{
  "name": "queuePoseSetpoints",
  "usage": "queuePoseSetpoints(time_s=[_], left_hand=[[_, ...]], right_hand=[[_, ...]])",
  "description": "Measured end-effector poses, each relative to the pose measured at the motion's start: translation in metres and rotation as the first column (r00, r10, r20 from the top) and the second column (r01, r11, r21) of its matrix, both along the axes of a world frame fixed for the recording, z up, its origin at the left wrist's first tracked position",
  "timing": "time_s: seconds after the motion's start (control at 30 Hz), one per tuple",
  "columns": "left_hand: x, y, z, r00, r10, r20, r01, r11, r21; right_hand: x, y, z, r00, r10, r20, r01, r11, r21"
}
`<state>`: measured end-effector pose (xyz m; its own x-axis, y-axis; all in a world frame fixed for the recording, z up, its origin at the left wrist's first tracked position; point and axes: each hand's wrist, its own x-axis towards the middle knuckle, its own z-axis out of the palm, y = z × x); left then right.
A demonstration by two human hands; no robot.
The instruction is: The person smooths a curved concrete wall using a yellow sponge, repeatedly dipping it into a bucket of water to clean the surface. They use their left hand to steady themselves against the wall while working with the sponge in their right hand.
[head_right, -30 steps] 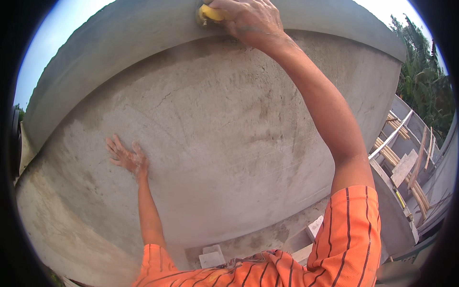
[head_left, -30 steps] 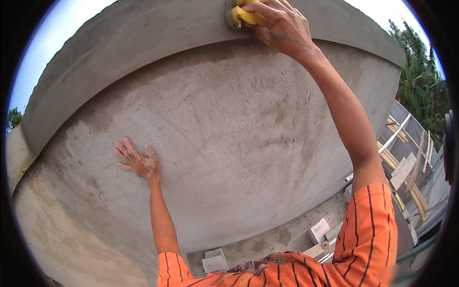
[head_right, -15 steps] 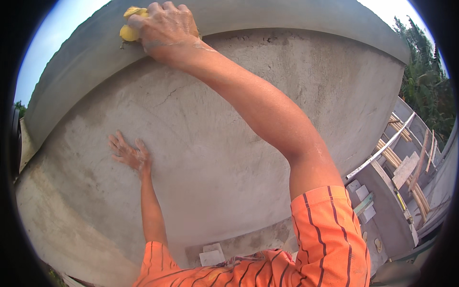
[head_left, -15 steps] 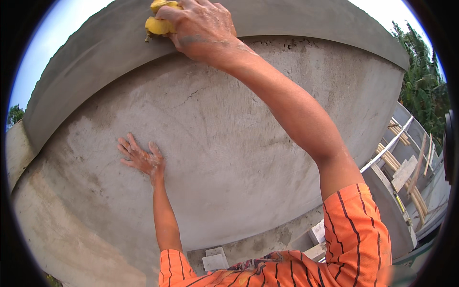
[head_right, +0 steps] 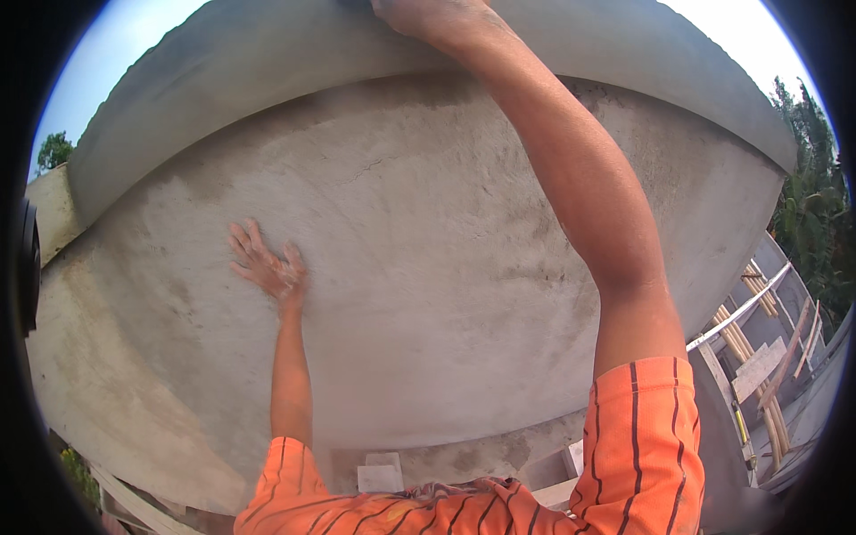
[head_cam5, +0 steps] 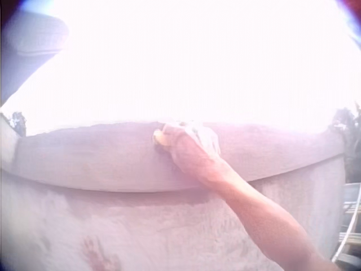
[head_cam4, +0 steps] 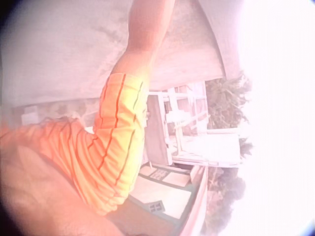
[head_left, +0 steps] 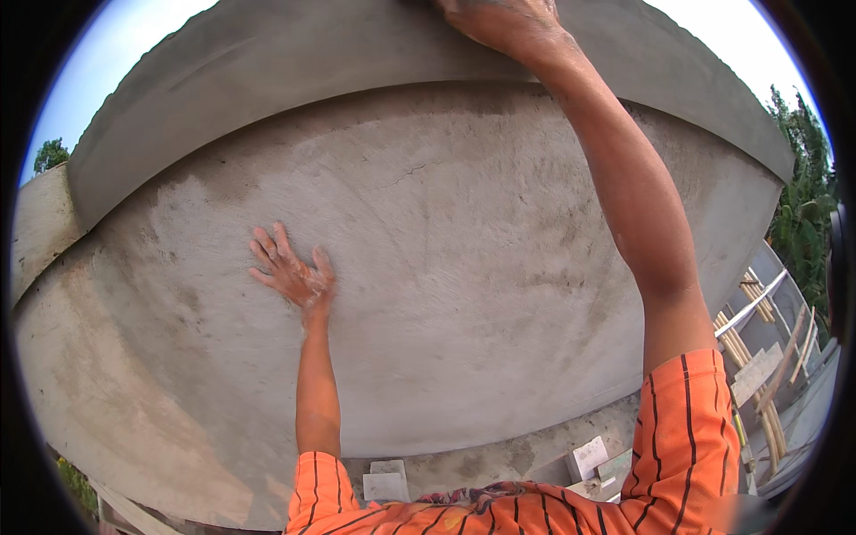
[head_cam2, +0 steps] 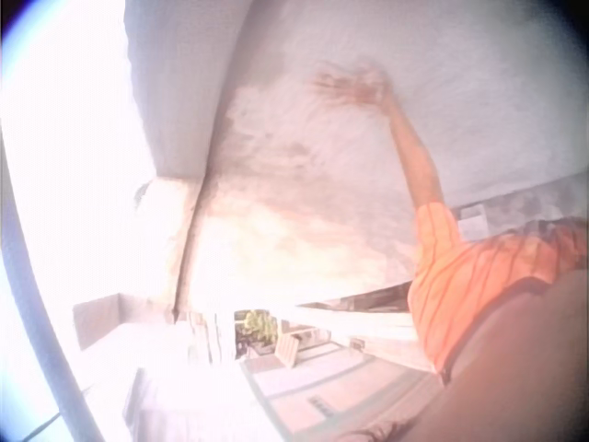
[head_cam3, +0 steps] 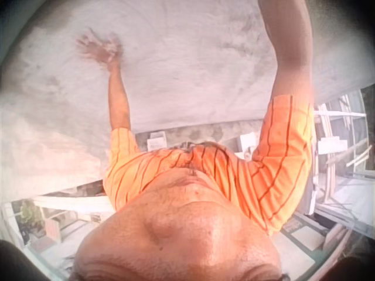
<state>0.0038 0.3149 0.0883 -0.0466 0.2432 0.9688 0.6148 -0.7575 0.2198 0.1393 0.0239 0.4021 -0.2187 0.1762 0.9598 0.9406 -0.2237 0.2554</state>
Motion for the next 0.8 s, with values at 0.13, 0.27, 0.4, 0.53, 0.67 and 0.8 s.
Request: queuePoseSetpoints(time_s=[0.13,0.27,0.4,0.53,0.67,0.8], left_hand=[[0.002,0.002,-0.001,0.999,-0.046,-0.020,0.046,0.999,0.001],[-0.005,0.000,0.000,1.000,0.006,0.007,-0.006,1.000,0.027],[-0.005,0.003,-0.004,1.000,-0.015,-0.003,0.015,1.000,-0.004],[0.004,-0.001,0.002,0.998,-0.053,-0.025,0.053,0.999,0.012],[-0.009,0.002,-0.002,1.000,-0.013,0.009,0.013,1.000,-0.009],[0.000,0.000,-0.005,0.999,-0.035,0.017,0.035,0.999,-0.001]], right_hand=[[-0.002,0.024,-0.034,0.963,-0.176,0.206,0.212,0.962,-0.172],[0.028,-0.017,-0.024,0.976,-0.173,0.134,0.181,0.983,-0.042],[-0.020,0.003,0.000,0.994,0.003,0.110,0.012,0.991,-0.136],[-0.001,0.027,-0.011,0.913,-0.105,0.394,0.201,0.957,-0.210],[0.036,-0.020,-0.024,0.946,-0.197,0.259,0.246,0.953,-0.174],[0.027,0.001,0.009,0.932,-0.043,0.359,0.099,0.985,-0.140]])
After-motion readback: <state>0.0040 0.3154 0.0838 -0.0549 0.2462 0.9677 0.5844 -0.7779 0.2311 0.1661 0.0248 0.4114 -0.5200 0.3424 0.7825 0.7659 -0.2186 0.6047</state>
